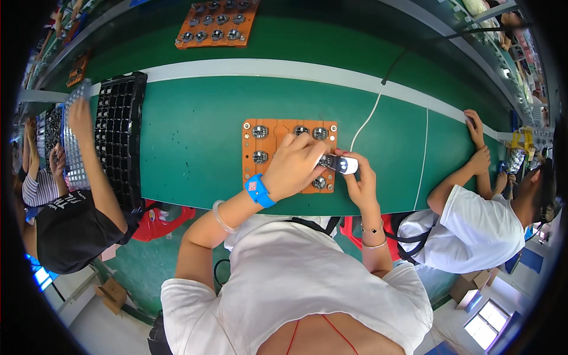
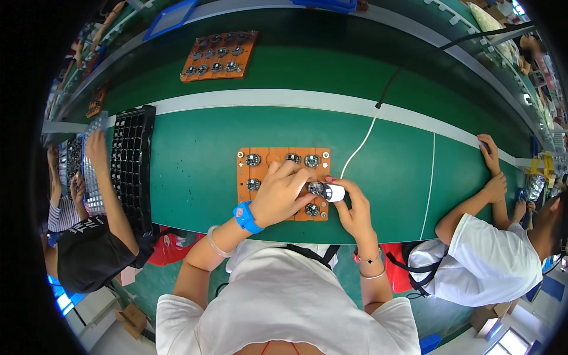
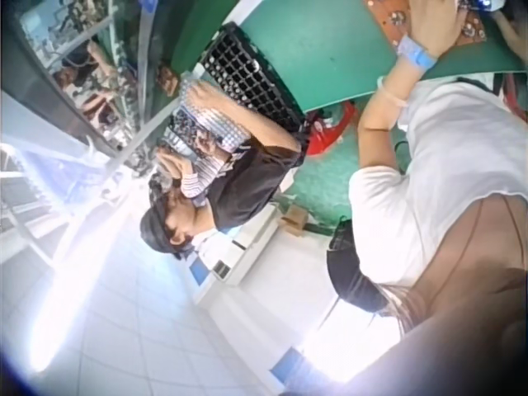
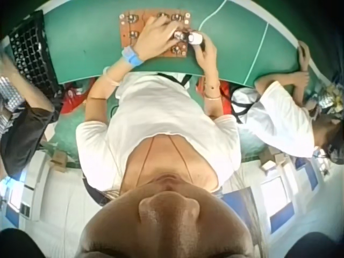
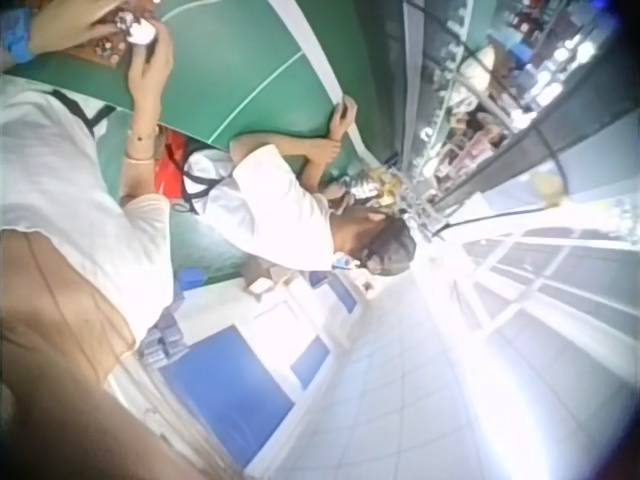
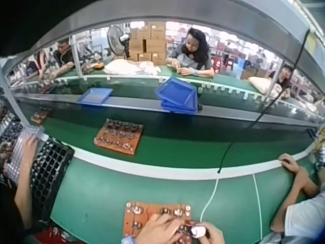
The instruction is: Testing or scanning electronic components on a circuit board at an assembly line.
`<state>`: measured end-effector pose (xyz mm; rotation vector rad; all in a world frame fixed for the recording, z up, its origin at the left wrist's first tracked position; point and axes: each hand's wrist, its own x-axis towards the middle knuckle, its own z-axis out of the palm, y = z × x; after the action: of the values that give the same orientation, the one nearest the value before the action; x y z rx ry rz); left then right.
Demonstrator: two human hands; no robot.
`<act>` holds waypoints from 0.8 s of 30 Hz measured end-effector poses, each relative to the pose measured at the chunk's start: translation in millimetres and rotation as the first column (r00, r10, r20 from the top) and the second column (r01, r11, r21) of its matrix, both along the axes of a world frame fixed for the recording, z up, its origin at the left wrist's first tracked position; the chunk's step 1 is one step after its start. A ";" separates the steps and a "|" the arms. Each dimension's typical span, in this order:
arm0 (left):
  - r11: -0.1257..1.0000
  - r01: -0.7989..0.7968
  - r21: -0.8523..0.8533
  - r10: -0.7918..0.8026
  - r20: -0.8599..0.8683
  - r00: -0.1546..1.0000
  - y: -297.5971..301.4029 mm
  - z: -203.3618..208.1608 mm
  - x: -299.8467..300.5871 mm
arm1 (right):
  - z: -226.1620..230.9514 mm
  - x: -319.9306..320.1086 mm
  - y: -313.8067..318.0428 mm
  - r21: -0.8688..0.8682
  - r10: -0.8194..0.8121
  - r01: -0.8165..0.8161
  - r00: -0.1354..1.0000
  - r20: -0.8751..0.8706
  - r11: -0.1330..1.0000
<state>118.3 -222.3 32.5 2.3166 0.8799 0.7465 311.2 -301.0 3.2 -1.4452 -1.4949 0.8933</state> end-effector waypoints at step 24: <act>0.997 -0.077 -0.006 0.077 0.077 0.994 0.2 7.5 -31.4 | 18.6 -24.9 18.8 0.151 0.094 -0.109 0.990 0.107 0.983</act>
<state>87.0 -222.1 40.0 2.2459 0.9391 0.8612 286.3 -282.2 21.9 -1.3249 -1.6869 0.7558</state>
